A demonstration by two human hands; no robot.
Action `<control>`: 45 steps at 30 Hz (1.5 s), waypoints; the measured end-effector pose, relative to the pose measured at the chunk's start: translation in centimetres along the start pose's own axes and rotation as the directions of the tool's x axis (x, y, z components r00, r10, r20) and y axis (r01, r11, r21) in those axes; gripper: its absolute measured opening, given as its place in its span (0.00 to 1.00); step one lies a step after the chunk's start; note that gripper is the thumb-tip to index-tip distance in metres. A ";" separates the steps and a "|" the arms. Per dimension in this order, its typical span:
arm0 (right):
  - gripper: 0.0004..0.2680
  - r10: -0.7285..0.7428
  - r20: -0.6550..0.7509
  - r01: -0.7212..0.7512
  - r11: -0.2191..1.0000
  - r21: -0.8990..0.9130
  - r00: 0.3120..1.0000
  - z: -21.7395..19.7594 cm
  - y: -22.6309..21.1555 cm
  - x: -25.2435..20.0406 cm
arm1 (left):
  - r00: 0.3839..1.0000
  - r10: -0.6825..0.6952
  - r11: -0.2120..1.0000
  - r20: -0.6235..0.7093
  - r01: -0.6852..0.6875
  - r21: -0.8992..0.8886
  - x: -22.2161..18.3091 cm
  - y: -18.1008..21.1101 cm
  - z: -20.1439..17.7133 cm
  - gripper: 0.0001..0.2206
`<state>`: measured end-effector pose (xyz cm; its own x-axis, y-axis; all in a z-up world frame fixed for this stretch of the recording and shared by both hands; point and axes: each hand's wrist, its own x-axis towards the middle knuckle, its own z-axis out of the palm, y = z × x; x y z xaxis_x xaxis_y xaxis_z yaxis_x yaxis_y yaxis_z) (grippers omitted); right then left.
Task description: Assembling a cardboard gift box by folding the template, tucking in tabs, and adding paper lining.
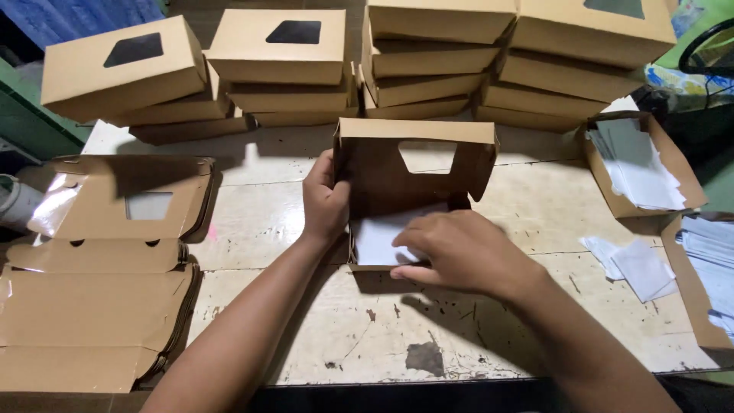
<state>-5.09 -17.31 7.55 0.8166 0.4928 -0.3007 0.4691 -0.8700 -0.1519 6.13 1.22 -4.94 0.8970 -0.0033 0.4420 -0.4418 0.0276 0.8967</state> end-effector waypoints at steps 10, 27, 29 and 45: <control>0.09 0.102 -0.687 0.053 0.978 0.201 0.719 -2.3 9.6 -12.6 | 0.998 0.036 0.992 0.059 -0.043 0.123 0.0 -3.0 -0.3 0.16; 0.04 0.886 -0.308 -0.745 0.460 0.483 0.347 5.7 24.8 -24.1 | 0.998 -0.055 0.948 -0.018 0.058 0.312 -0.7 -4.0 -1.7 0.10; 0.03 0.885 -0.291 -0.748 0.464 0.475 0.364 5.2 24.6 -24.2 | 0.999 -0.039 0.956 -0.017 0.043 0.291 -0.6 -4.6 -1.7 0.06; 0.03 0.314 -0.845 -0.394 0.909 0.135 0.434 2.6 16.6 -21.2 | 0.999 0.047 0.994 -0.004 -0.047 0.103 0.1 -3.1 0.0 0.22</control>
<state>-15.54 -42.22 8.93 0.7855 -0.0450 0.6172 0.0589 -0.9874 -0.1468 7.64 1.09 -7.67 0.8752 0.0020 0.4838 -0.4823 -0.0758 0.8727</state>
